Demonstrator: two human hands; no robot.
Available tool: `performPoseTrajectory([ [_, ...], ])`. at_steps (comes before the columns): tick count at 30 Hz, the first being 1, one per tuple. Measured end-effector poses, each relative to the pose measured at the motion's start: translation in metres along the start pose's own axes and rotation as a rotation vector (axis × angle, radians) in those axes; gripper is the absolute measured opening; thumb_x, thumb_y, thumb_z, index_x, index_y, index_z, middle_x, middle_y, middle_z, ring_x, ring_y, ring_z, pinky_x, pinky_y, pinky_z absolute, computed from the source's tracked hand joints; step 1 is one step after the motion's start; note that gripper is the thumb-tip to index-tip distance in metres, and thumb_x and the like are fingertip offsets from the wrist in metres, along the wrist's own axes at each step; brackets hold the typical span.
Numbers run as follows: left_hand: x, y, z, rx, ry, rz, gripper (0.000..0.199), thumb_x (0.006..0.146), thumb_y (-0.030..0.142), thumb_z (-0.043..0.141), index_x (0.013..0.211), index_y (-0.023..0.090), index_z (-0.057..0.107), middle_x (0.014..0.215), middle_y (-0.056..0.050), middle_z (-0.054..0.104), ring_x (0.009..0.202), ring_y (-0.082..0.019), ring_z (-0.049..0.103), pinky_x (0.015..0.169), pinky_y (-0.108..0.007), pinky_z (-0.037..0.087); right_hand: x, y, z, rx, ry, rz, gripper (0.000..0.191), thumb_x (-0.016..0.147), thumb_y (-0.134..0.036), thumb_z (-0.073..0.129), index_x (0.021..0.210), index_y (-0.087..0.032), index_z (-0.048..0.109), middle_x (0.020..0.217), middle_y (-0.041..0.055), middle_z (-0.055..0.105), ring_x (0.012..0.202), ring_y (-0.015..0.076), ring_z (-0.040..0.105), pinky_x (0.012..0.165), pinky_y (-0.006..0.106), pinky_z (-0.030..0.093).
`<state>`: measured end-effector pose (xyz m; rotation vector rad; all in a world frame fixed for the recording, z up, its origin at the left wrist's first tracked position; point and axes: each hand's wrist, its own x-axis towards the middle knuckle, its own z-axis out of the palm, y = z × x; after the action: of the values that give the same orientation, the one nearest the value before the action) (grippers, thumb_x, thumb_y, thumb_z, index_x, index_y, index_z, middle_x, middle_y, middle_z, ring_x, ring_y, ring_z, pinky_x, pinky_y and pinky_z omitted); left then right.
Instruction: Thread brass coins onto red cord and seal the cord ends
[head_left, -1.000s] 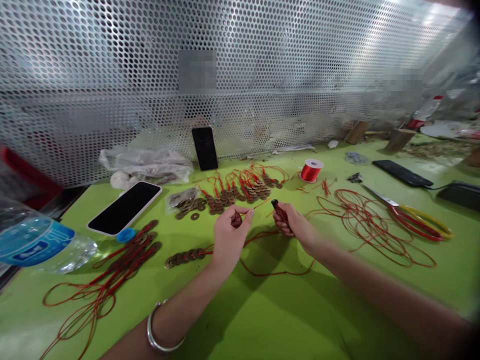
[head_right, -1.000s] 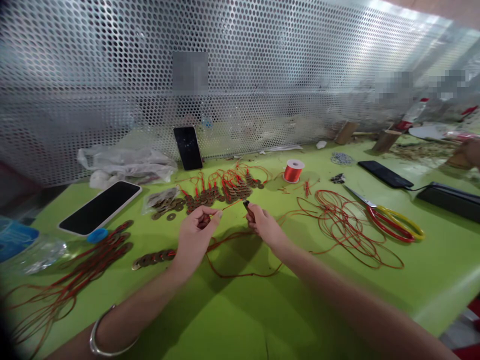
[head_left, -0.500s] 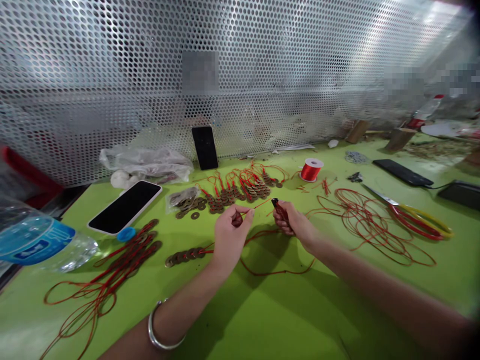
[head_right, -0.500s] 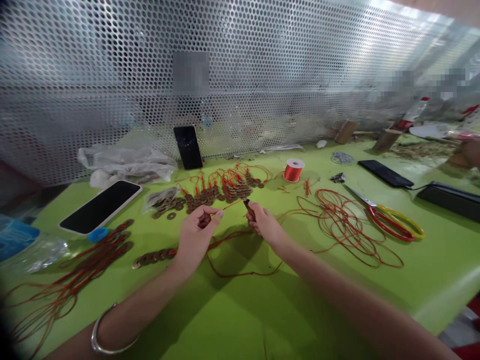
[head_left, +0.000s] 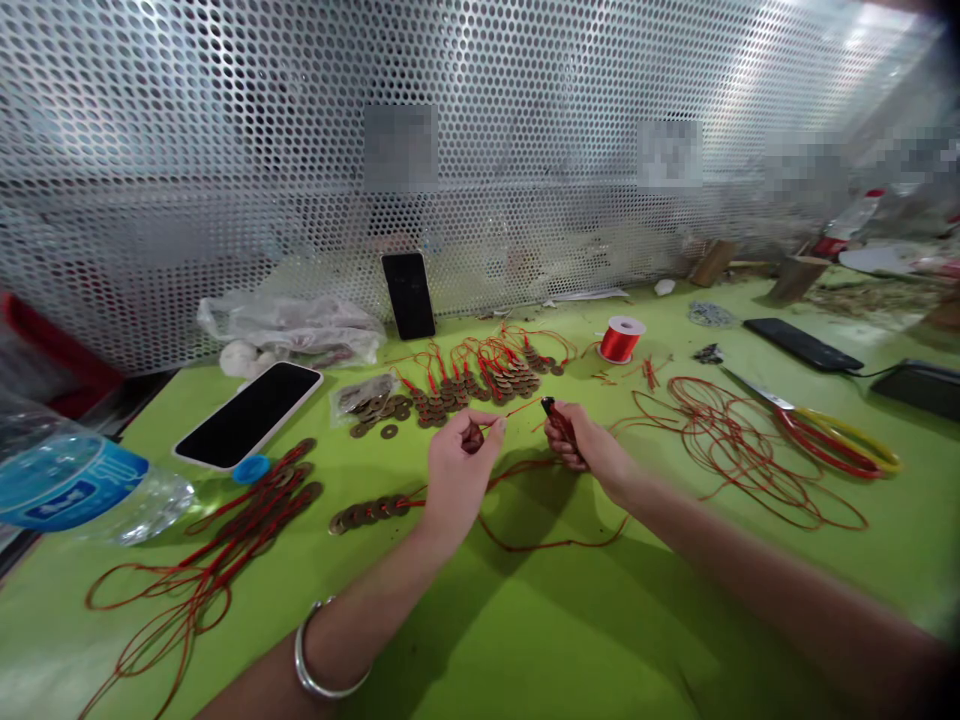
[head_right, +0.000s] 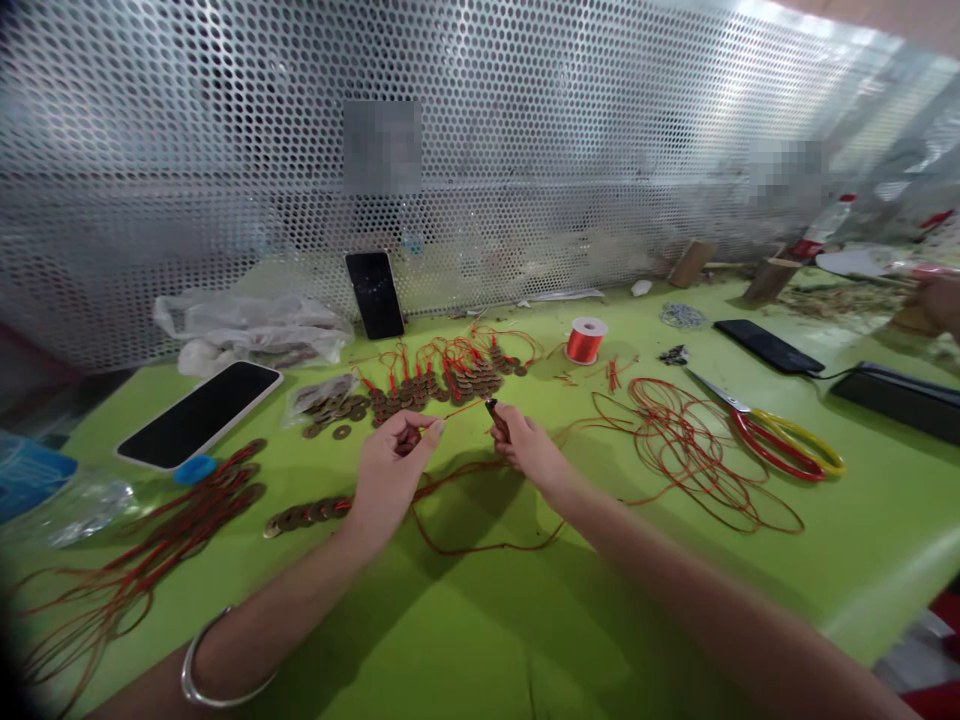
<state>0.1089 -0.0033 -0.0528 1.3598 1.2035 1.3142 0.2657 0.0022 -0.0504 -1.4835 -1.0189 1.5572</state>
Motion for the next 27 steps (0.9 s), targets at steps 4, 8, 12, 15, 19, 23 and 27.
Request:
performPoseTrajectory([
  [4,0.001,-0.0015,-0.0005,-0.005,0.002,0.002,0.017,0.071,0.033,0.063,0.069,0.016,0.058,0.05,0.007,0.035,0.047,-0.008,0.028,0.045,-0.022,0.02,-0.0015,-0.0017,0.0009,0.009,0.002,0.003,0.034,0.081,-0.043,0.031,0.056,-0.019,0.032,0.044,-0.0079,0.025,0.036,0.0048,0.018,0.038,0.018,0.013],
  [8,0.0011,-0.0018,-0.0004,-0.009,0.004,-0.003,0.018,0.07,0.034,0.063,0.069,0.016,0.058,0.05,0.007,0.035,0.047,-0.008,0.028,0.045,-0.022,0.02,-0.0046,-0.0035,0.0018,-0.002,0.001,0.002,0.034,0.082,-0.041,0.03,0.055,-0.019,0.032,0.044,-0.0078,0.024,0.036,0.0048,0.018,0.038,0.018,0.013],
  [12,0.0006,-0.0021,0.0001,-0.008,-0.001,-0.003,0.018,0.071,0.034,0.063,0.069,0.016,0.058,0.05,0.007,0.034,0.047,-0.008,0.027,0.045,-0.022,0.019,-0.0045,-0.0031,0.0015,0.023,-0.004,-0.011,0.035,0.083,-0.042,0.03,0.056,-0.019,0.031,0.045,-0.0081,0.024,0.036,0.0047,0.017,0.038,0.018,0.013],
  [15,0.0009,-0.0031,-0.0001,-0.013,-0.004,0.005,0.018,0.073,0.032,0.063,0.07,0.016,0.058,0.051,0.007,0.034,0.048,-0.008,0.027,0.045,-0.022,0.019,-0.0036,-0.0032,0.0014,0.03,0.001,0.009,0.035,0.084,-0.042,0.028,0.057,-0.019,0.032,0.044,-0.0081,0.024,0.036,0.0048,0.016,0.037,0.017,0.013],
  [19,0.0015,-0.0032,-0.0009,-0.01,0.002,0.02,0.018,0.074,0.033,0.062,0.071,0.015,0.058,0.051,0.007,0.032,0.049,-0.008,0.026,0.045,-0.021,0.018,-0.0042,-0.0036,0.0019,0.032,-0.013,0.02,0.035,0.083,-0.04,0.03,0.055,-0.019,0.032,0.044,-0.0082,0.024,0.035,0.0043,0.017,0.036,0.017,0.013],
  [23,0.0014,-0.0023,-0.001,-0.017,0.015,0.022,0.018,0.074,0.032,0.062,0.07,0.016,0.057,0.051,0.007,0.032,0.049,-0.008,0.026,0.045,-0.022,0.018,-0.0036,-0.0032,0.0022,0.029,-0.023,0.027,0.037,0.084,-0.039,0.031,0.053,-0.019,0.031,0.043,-0.0081,0.024,0.035,0.0036,0.017,0.037,0.017,0.013],
  [27,0.0014,-0.0025,-0.0007,-0.019,0.016,0.014,0.018,0.073,0.032,0.062,0.07,0.016,0.057,0.052,0.007,0.033,0.049,-0.008,0.027,0.045,-0.022,0.019,-0.0019,-0.0035,0.0022,0.035,-0.022,0.051,0.038,0.084,-0.039,0.029,0.052,-0.019,0.031,0.042,-0.0081,0.024,0.034,0.0035,0.017,0.037,0.017,0.012],
])
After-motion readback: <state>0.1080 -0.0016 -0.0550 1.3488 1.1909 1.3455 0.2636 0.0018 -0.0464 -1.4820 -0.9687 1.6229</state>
